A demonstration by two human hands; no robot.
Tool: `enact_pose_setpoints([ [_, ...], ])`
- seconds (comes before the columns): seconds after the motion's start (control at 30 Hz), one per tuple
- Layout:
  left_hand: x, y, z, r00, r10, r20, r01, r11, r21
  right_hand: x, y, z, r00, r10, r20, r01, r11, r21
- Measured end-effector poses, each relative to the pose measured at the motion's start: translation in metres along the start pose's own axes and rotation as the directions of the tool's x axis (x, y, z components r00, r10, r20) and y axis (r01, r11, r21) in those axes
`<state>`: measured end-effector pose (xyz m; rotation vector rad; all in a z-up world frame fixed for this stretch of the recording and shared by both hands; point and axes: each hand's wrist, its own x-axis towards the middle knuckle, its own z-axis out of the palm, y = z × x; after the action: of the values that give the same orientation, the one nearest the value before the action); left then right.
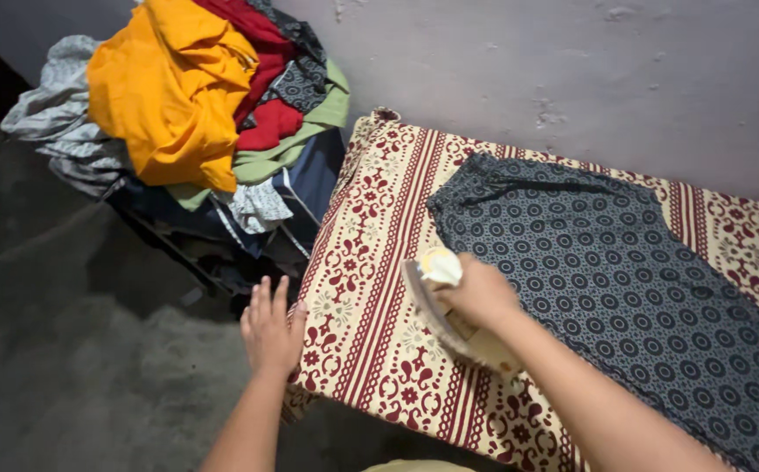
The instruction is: The person irons a patterned garment and a brown garment on a patterned tablecloth. They use a handheld iron to smooth the fabric, adjusting the items between passes. The person also folds the brown garment and places it on a stack of other folded clothes.
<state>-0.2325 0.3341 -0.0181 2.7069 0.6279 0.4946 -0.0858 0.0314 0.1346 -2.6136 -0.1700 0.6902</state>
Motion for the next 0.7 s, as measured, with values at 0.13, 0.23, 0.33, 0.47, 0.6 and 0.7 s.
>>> enact_pose_setpoints([
  [0.13,-0.013,-0.018,-0.013,0.992,-0.099,-0.080,0.096,0.995,-0.042,0.004,-0.033,0.034,0.989,-0.139,0.045,0.134,0.987,0.087],
  [0.23,-0.020,-0.025,-0.032,0.984,-0.120,-0.132,0.113,0.992,-0.064,0.022,-0.066,0.066,0.957,-0.280,-0.077,0.289,0.944,0.156],
  [0.33,-0.029,-0.030,-0.057,0.976,-0.126,-0.176,0.108,0.988,-0.111,0.041,-0.101,0.079,0.910,-0.326,-0.254,0.400,0.850,0.342],
  [0.47,-0.048,-0.032,-0.086,0.962,-0.174,-0.210,0.145,0.979,-0.145,0.025,-0.138,0.086,0.790,-0.276,-0.548,0.582,0.619,0.528],
  [0.6,-0.075,-0.034,-0.095,0.955,-0.201,-0.216,0.172,0.975,-0.143,-0.021,-0.130,0.094,0.826,-0.160,-0.541,0.506,0.634,0.585],
  [0.7,-0.088,-0.024,-0.086,0.950,-0.192,-0.248,0.162,0.977,-0.139,-0.047,-0.103,0.109,0.826,-0.164,-0.540,0.506,0.639,0.580],
])
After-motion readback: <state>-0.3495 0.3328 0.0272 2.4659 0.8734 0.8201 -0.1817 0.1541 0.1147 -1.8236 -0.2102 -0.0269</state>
